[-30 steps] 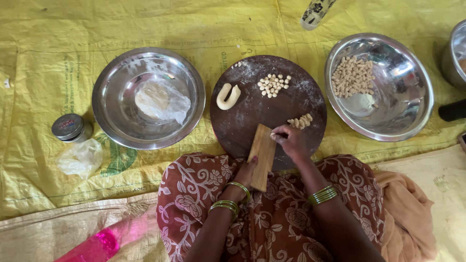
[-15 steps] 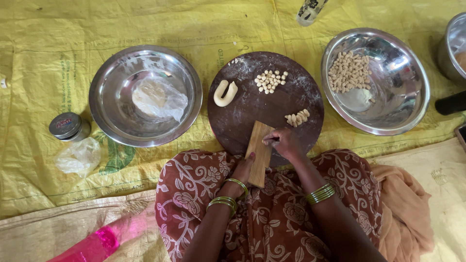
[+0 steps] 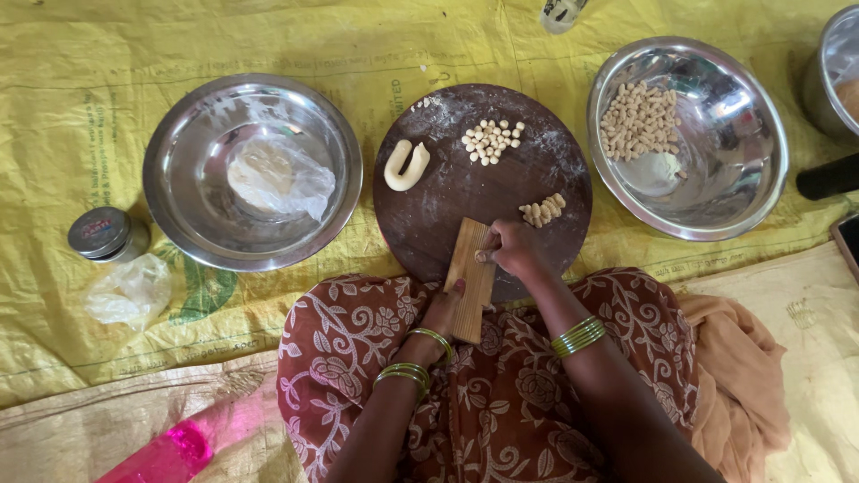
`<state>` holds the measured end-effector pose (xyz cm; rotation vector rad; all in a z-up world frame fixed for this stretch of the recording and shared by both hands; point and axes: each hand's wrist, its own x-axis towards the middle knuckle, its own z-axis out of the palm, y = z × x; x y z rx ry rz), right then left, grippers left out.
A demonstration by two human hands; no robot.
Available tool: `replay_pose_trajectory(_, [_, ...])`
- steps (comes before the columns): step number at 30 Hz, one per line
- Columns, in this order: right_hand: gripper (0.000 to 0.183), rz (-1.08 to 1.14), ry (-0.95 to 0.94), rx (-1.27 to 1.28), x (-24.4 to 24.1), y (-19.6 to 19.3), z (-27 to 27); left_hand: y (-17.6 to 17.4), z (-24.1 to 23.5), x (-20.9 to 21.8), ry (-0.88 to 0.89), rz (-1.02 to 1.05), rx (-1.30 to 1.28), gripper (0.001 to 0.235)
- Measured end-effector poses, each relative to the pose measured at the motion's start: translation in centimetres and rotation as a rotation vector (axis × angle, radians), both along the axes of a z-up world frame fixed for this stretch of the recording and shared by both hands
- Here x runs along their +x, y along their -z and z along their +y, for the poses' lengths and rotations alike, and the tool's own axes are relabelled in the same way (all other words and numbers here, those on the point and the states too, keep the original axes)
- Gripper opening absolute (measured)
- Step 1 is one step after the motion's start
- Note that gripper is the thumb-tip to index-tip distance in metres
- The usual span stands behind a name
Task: The person sits on the floor and uses a wooden scoring tool to press patterns into small dough balls on a round wooden board. The person repeatedly picks up dough pieces, scores them, and places them back on the board.
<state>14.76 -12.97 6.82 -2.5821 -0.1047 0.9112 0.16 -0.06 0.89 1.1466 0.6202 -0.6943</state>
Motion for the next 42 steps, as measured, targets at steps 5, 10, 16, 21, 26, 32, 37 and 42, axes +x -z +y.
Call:
replay_pose_trajectory(5, [0.033,-0.063,-0.021,-0.023,0.4,-0.5,0.2,-0.1,0.0,0.0,-0.045,0.084,0.002,0.078])
replay_pose_trajectory(10, [0.036,-0.093,-0.054,-0.137,1.4,0.2,0.4,0.3,-0.1,-0.1,-0.048,0.054,-0.016,0.079])
replay_pose_trajectory(16, [0.034,-0.121,-0.045,-0.132,2.8,1.4,0.1,1.3,-0.3,-0.2,-0.094,0.028,-0.042,0.077])
replay_pose_trajectory(21, [0.023,-0.196,-0.077,-0.081,4.2,3.4,-0.6,1.6,-0.3,-0.3,-0.09,-0.02,-0.008,0.078])
replay_pose_trajectory(26, [0.016,-0.263,-0.097,-0.012,5.2,6.6,-1.7,1.0,-0.1,0.0,-0.025,0.005,0.023,0.082])
replay_pose_trajectory(32, [0.015,-0.303,-0.007,0.11,4.4,6.4,-1.2,0.3,0.1,-0.4,-0.069,-0.042,-0.03,0.08])
replay_pose_trajectory(37, [0.024,-0.271,-0.096,0.103,0.5,3.2,-0.4,0.3,0.1,-0.3,-0.031,-0.031,-0.051,0.081])
replay_pose_trajectory(42, [0.017,-0.614,-0.263,0.139,0.0,3.4,-0.1,0.4,0.0,-0.2,-0.009,-0.019,-0.024,0.081])
